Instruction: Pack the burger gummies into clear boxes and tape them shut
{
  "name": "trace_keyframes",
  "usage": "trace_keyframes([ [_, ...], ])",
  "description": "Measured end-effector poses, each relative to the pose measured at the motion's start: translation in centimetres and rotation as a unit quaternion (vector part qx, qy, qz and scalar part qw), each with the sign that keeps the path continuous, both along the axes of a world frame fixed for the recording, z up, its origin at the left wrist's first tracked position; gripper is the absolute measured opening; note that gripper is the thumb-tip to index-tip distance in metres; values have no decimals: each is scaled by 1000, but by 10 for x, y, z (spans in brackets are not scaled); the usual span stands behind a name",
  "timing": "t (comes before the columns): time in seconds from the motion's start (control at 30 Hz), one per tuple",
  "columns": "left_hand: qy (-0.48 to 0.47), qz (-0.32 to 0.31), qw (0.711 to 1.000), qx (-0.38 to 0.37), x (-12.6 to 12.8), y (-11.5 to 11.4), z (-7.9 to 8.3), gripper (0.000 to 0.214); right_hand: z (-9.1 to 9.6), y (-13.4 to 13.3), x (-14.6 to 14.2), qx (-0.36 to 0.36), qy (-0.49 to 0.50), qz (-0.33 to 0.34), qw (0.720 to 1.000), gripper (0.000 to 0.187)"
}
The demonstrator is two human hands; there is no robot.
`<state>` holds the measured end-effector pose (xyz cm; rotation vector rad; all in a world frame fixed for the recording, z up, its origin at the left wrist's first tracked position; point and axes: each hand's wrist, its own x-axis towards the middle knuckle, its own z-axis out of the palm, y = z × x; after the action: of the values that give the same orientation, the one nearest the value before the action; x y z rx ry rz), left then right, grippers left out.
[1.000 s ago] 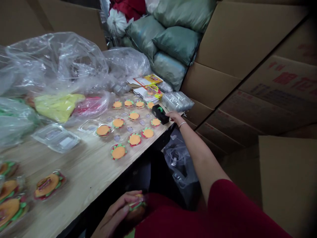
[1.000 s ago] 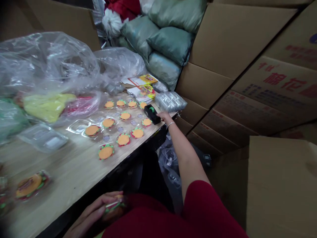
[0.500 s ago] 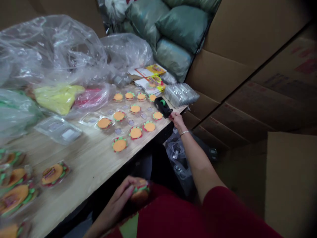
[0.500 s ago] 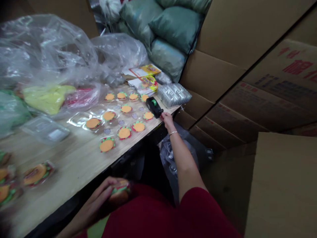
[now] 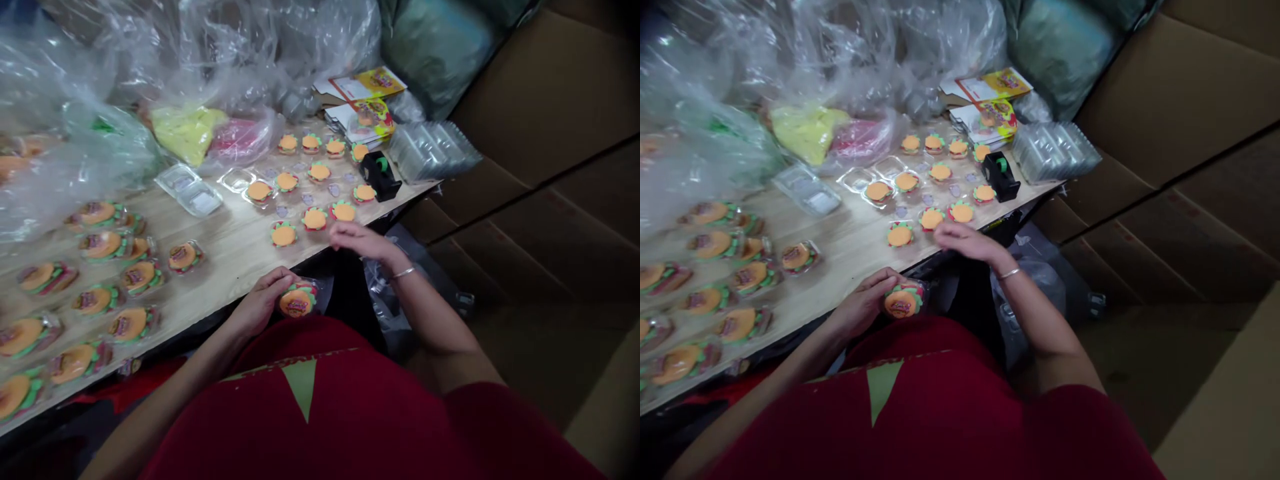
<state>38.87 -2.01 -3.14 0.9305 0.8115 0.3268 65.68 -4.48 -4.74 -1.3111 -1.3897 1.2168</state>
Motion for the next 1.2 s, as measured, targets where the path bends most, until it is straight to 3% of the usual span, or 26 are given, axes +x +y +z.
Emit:
trace_keyframes([
  [0.07,-1,-3,1000,-1,1,1,-2,20,14,1,-31,11,-33,196,980,27],
  [0.1,-3,-3,1000,-1,1,1,-2,19,19,2,-42,20,-48,248,967,28],
  [0.17,-3,0,1000,0,2,0,-2,19,27,6,-53,40,-74,294,952,28],
  [0.27,-3,1,1000,2,1,-3,-1,19,31,9,-56,54,-107,311,943,26],
  [0.43,-10,-9,1000,8,0,-8,-4,18,33,1,-64,68,-242,275,928,24],
  [0.53,-2,-9,1000,19,-2,-11,-9,19,36,-9,-67,71,-299,196,931,16],
  [0.63,16,-9,1000,25,-4,-13,-11,21,40,-20,-69,124,-319,95,935,22],
  [0.73,13,-1,1000,22,-5,-13,-10,21,40,-30,-74,168,-341,44,924,11],
  [0.8,6,4,1000,25,-5,-13,-9,22,33,-35,-80,153,-313,39,936,14],
  [0.93,25,25,998,44,-4,-16,-11,24,6,-36,-93,37,-146,62,987,15],
  [1.1,52,18,997,50,-9,-12,-17,28,-22,-21,-105,5,-90,86,992,21],
  [1.2,132,-33,983,122,-17,15,-19,30,-33,-5,-110,1,-89,90,992,27],
])
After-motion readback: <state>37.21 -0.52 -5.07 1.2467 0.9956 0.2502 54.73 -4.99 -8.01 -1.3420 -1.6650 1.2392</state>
